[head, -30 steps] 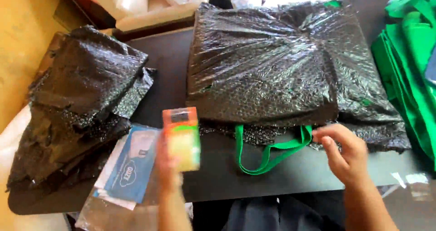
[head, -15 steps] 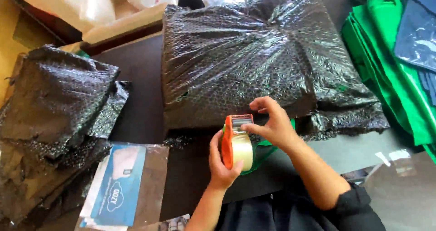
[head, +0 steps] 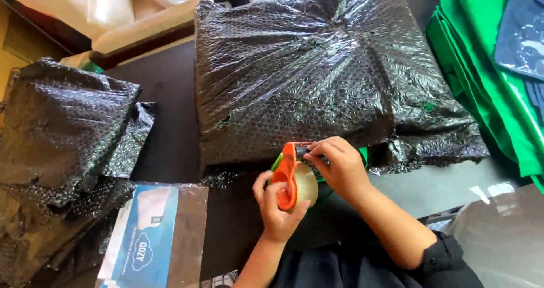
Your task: The person wraps a large rectangular item in black bubble wrap, secures it with clear packing tape using a handheld dispenser, and folds the edges to seal the package. The person repeatedly applies tape to the edges and corners to ensure the wrapping is secure.
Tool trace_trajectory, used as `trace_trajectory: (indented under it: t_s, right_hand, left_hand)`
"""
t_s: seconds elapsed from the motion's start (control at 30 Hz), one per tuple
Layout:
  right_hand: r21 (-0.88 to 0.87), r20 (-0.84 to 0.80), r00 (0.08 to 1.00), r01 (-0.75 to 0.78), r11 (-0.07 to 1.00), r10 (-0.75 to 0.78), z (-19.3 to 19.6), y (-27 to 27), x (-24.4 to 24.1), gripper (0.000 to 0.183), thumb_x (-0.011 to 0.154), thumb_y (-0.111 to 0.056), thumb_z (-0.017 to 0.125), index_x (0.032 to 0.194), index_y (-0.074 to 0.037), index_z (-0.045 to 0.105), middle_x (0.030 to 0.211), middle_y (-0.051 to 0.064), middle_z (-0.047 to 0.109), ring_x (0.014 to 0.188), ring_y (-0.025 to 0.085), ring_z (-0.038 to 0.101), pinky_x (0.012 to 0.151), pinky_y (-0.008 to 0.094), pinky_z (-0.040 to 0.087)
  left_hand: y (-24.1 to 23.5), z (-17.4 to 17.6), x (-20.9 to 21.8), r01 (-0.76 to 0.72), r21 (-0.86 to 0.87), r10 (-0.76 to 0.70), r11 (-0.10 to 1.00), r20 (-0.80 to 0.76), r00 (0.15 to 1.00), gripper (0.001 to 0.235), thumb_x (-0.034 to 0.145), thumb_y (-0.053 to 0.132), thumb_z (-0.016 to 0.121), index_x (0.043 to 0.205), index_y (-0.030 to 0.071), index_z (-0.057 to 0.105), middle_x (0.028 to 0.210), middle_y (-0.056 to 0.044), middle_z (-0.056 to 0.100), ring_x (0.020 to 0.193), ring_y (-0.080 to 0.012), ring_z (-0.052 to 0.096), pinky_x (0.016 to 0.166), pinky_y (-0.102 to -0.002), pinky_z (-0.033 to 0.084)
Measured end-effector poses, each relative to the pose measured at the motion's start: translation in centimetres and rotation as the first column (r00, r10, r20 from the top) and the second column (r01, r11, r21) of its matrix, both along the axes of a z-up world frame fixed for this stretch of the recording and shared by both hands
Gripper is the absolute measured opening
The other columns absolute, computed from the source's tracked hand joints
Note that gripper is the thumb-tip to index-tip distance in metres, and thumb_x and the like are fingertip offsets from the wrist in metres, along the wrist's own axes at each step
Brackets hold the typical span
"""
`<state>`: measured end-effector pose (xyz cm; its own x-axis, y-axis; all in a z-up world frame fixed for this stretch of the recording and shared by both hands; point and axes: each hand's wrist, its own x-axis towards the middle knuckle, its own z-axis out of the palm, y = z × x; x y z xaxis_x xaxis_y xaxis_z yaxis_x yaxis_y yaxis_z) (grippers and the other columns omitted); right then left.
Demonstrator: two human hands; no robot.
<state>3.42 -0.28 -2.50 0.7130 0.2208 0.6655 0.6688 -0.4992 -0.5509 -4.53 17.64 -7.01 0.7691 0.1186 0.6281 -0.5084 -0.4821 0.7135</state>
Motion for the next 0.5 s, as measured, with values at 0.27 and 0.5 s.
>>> trace_trajectory:
  t_s: [0.27, 0.5]
  right_hand:
    - [-0.078, -0.042, 0.999, -0.013, 0.997, 0.009, 0.7, 0.5, -1.3, 0.011, 0.101, -0.009, 0.062, 0.093, -0.003, 0.058, 0.104, 0.011, 0.072, 0.092, 0.028, 0.067, 0.085, 0.04, 0.055]
    - [-0.157, -0.145, 0.988, -0.081, 0.984, 0.058, 1.6, -0.3, -2.8, 0.014, 0.101, -0.009, 0.061, 0.091, -0.003, 0.053, 0.112, 0.015, 0.071, 0.114, 0.031, 0.067, 0.091, 0.042, 0.055]
  left_hand:
    - [0.5, -2.0, -0.4, 0.105, 0.24, -0.103, 0.965, -0.021, 0.994, 0.055, 0.102, 0.049, 0.049, 0.106, -0.001, 0.07, 0.104, -0.015, 0.075, 0.098, -0.0298, 0.072, 0.096, -0.04, 0.046]
    - [0.7, -2.6, -0.2, 0.11, 0.266, -0.118, 0.958, 0.016, 0.993, 0.06, 0.103, 0.05, 0.047, 0.065, 0.005, 0.056, 0.055, -0.006, 0.052, 0.054, -0.0223, 0.057, 0.086, -0.037, 0.043]
